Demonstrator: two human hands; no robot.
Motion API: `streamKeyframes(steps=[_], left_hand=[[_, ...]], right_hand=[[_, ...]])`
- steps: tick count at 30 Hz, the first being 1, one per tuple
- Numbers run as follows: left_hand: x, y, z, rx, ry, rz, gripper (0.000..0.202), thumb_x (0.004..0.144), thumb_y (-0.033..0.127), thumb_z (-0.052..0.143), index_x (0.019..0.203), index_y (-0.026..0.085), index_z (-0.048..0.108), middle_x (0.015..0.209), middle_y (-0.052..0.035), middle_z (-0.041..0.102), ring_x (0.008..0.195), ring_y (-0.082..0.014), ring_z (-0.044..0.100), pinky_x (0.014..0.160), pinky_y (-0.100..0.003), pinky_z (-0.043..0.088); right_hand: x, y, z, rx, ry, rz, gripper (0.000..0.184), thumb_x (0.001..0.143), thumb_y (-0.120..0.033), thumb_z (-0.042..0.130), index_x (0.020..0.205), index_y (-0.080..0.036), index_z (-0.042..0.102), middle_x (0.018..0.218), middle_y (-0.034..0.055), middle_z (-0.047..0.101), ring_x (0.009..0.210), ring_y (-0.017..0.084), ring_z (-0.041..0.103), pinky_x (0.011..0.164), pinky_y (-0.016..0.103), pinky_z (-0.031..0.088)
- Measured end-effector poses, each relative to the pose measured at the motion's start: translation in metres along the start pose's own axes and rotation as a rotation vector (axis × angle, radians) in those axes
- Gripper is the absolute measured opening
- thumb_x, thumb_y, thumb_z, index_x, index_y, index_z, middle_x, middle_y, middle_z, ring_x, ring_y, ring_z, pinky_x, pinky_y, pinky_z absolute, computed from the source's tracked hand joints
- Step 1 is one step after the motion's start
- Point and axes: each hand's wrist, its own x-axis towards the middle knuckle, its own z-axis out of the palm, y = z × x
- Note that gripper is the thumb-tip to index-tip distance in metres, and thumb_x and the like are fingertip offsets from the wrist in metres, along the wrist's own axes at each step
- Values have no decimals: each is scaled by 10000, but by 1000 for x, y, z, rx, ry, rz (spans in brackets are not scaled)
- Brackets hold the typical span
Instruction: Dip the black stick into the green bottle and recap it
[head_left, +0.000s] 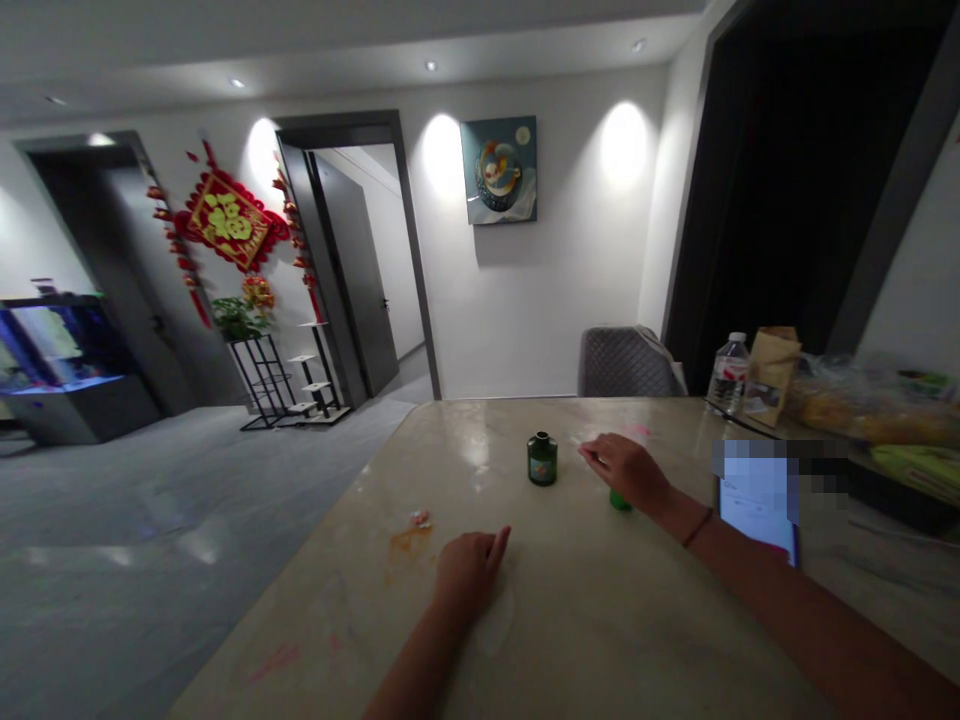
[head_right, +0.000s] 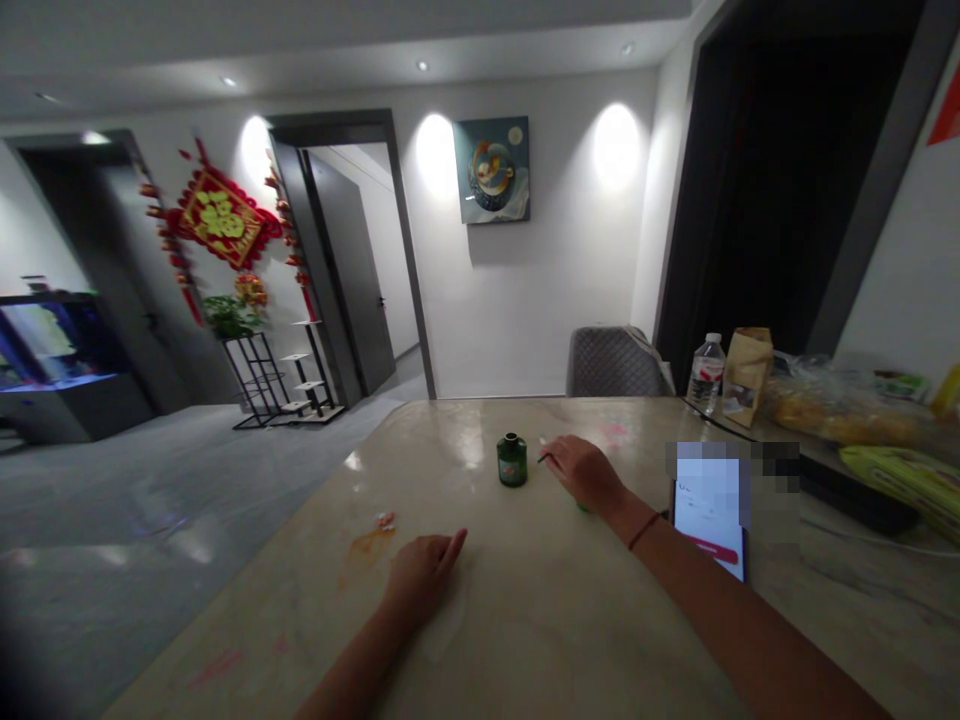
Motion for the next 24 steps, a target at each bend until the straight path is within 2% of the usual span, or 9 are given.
streamKeyframes(steps=[3, 6, 9, 13, 15, 18, 20, 21, 24], left_hand=[[0, 0, 0, 14, -1, -1, 714, 854, 522, 70, 692, 166, 667, 688, -90, 655, 671, -172, 601, 581, -251, 317], [-1, 0, 0, 29, 5, -4, 728, 854, 519, 57, 696, 160, 671, 705, -102, 662, 686, -180, 607, 591, -259, 327], [-1, 1, 0, 35, 17, -1, 722, 857, 511, 62, 701, 159, 673, 723, -107, 667, 699, -185, 611, 596, -264, 333], [0, 1, 0, 39, 6, -1, 683, 867, 487, 91, 709, 169, 675, 730, -101, 673, 705, -183, 617, 592, -260, 332], [0, 1, -1, 41, 1, 2, 671, 870, 478, 97, 716, 173, 675, 748, -101, 676, 715, -181, 618, 594, -258, 332], [0, 1, 0, 43, 3, 0, 668, 870, 479, 97, 728, 176, 676, 759, -100, 676, 722, -180, 617, 598, -254, 333], [0, 1, 0, 41, 3, 0, 667, 872, 476, 98, 730, 176, 676, 749, -98, 674, 717, -178, 616, 593, -253, 329], [0, 1, -1, 39, 4, 2, 665, 873, 474, 98, 729, 176, 676, 742, -96, 673, 714, -177, 616, 590, -252, 326], [-1, 1, -1, 30, 14, 4, 660, 875, 466, 102, 723, 174, 674, 727, -93, 673, 705, -175, 615, 582, -252, 317]], right_hand=[[-25, -13, 9, -173, -191, -193, 210, 835, -98, 395, 772, -141, 591, 692, 66, 588, 685, 168, 541, 658, 287, 401], [-41, -25, 18, -194, -432, -266, 236, 782, -9, 396, 700, -137, 577, 697, 68, 581, 678, 162, 543, 641, 277, 401], [-48, -30, 17, -128, -593, -174, 255, 739, 20, 408, 783, -136, 605, 796, 83, 601, 771, 168, 564, 691, 272, 415], [-43, -22, 4, -195, -622, 49, 518, 673, 37, 437, 1153, -144, 509, 1134, 169, 522, 1017, 243, 513, 827, 361, 392], [-35, -14, -1, -298, -684, 131, 447, 705, 7, 436, 1115, -131, 545, 1143, 203, 516, 1015, 286, 516, 813, 413, 395], [-17, -2, -1, -381, -808, 133, 276, 758, -29, 412, 898, -108, 636, 997, 202, 586, 925, 279, 560, 750, 382, 424], [1, 7, 2, -377, -801, 115, 252, 746, -17, 427, 868, -102, 629, 948, 187, 596, 899, 255, 572, 738, 345, 429], [12, 11, 5, -344, -757, 121, 245, 745, -21, 433, 886, -103, 615, 961, 181, 590, 883, 238, 577, 731, 328, 431], [47, 20, 16, -116, -527, 242, 287, 687, -56, 524, 972, -82, 548, 1048, 182, 554, 867, 208, 572, 719, 290, 437]])
